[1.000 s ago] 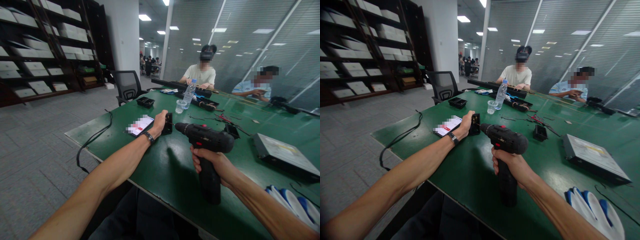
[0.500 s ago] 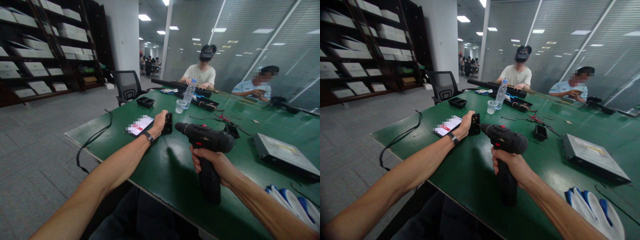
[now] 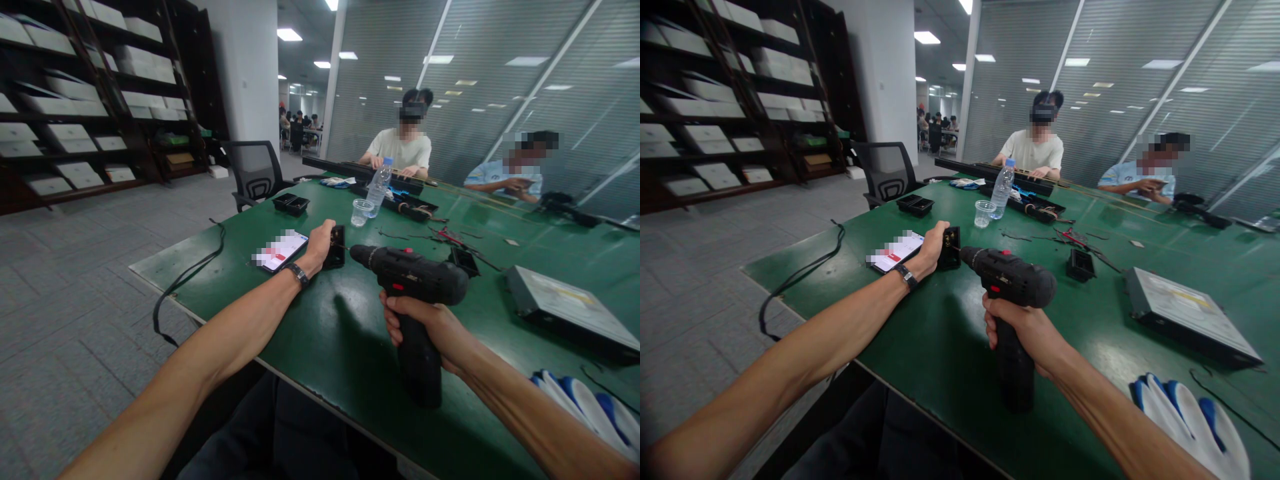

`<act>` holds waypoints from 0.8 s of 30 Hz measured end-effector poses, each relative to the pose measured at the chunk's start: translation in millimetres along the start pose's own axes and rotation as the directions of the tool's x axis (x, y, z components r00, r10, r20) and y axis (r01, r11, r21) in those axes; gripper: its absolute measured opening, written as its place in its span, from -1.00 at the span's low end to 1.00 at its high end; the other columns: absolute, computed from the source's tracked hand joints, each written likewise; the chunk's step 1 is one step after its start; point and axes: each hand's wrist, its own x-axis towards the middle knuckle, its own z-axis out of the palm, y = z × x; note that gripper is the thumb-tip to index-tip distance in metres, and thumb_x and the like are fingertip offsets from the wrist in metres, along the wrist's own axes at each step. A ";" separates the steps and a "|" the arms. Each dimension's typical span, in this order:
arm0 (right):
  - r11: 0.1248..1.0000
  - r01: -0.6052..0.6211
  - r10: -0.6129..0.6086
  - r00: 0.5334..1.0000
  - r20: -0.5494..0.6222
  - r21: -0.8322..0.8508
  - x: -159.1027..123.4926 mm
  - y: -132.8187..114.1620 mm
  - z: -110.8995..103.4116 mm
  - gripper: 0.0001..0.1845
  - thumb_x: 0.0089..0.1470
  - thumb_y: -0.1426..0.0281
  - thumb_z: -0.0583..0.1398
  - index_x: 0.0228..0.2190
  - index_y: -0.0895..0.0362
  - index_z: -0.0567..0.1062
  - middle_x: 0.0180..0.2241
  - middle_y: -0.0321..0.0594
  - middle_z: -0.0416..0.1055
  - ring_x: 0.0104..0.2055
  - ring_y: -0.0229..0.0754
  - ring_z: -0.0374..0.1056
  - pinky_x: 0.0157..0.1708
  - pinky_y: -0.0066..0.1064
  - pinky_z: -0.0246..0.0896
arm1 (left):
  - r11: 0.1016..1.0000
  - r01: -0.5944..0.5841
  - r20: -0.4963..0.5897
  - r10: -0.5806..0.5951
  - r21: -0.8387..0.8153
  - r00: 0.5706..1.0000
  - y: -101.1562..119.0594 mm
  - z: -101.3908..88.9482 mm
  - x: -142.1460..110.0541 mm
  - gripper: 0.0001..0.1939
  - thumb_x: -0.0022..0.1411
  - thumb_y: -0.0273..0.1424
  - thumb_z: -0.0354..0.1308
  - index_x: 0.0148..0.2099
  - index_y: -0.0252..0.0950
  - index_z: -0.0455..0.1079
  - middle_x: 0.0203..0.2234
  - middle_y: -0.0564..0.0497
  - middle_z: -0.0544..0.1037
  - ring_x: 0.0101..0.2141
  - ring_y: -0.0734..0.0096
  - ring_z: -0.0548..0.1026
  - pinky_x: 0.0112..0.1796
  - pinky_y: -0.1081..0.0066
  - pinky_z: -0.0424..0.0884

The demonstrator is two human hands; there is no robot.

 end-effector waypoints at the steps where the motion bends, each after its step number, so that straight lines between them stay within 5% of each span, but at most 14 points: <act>1: 1.000 -0.003 0.003 1.000 -0.001 0.002 0.1 -0.1 -0.1 -0.52 0.02 0.08 0.61 -0.29 0.15 0.60 -0.48 -0.30 0.44 -0.52 -0.22 0.37 -0.45 -0.36 0.38 | 1.000 0.000 -0.002 0.000 -0.003 1.000 0.5 0.2 -0.6 -0.64 0.40 -0.10 0.24 -0.38 -0.17 0.34 -0.46 0.08 0.43 -0.39 0.31 0.39 -0.30 0.32 0.33; 24: 1.000 0.003 -0.003 1.000 -0.003 -0.002 -1.4 -2.3 2.4 -0.47 0.00 0.06 0.64 -0.31 0.13 0.58 -0.49 -0.33 0.43 -0.52 -0.23 0.37 -0.46 -0.37 0.38 | 1.000 -0.014 0.016 0.014 -0.010 1.000 1.8 0.4 -2.8 -0.66 0.40 -0.09 0.21 -0.36 -0.16 0.35 -0.46 0.08 0.42 -0.39 0.31 0.38 -0.32 0.32 0.32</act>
